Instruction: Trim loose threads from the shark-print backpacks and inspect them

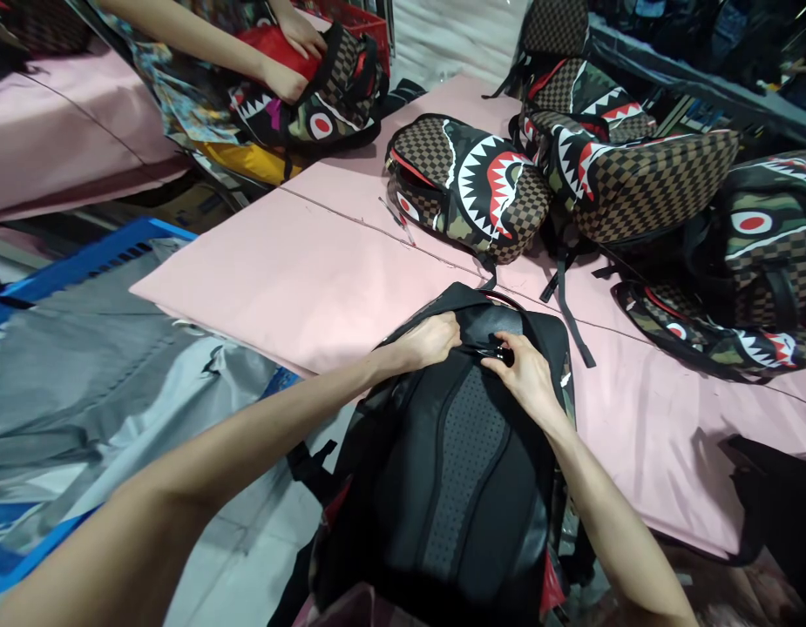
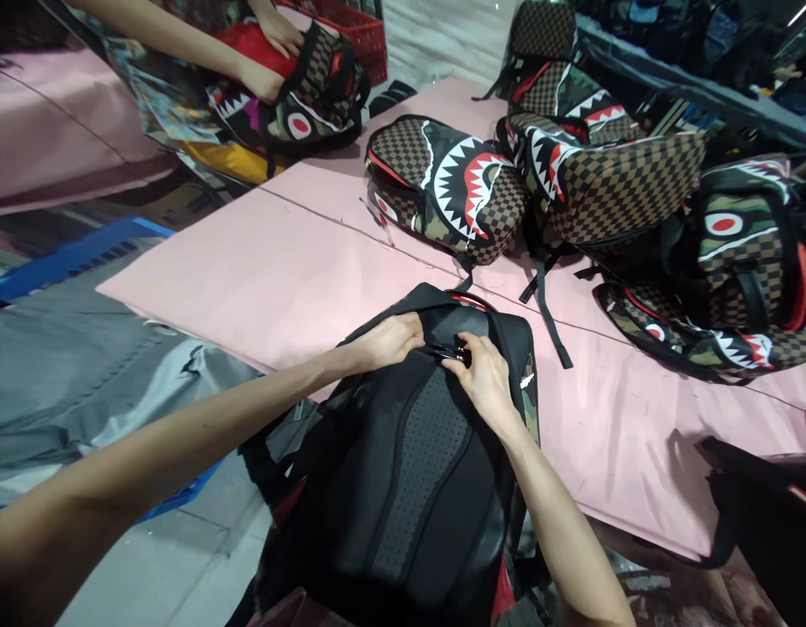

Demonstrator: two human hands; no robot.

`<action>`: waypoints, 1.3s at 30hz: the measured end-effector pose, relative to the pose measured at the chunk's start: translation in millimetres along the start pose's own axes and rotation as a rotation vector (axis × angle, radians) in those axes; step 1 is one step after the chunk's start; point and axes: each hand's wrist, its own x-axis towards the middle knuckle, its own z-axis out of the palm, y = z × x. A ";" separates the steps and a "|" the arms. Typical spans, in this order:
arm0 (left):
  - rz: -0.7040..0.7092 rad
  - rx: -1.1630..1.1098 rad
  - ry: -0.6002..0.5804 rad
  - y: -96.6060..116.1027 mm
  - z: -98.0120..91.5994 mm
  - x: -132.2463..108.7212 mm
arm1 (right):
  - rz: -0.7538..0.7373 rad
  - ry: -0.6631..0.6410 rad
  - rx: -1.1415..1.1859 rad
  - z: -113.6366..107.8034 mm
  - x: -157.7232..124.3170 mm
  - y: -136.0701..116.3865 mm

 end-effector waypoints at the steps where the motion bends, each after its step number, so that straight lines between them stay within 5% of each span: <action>1: -0.034 -0.005 0.004 1.0 -0.7 1.4 | -0.008 0.002 -0.028 0.7 -1.1 0.2; 12: -0.313 -0.192 0.006 0.4 -7.7 1.2 | -0.032 0.019 -0.179 15.7 -3.5 -11.7; 24: -0.327 -0.214 0.023 3.8 -8.3 -0.4 | -0.024 0.010 -0.304 22.7 5.3 -32.9; 39: -0.369 -0.314 0.040 -0.2 -8.7 0.9 | 0.141 -0.041 -0.184 21.6 10.3 -32.6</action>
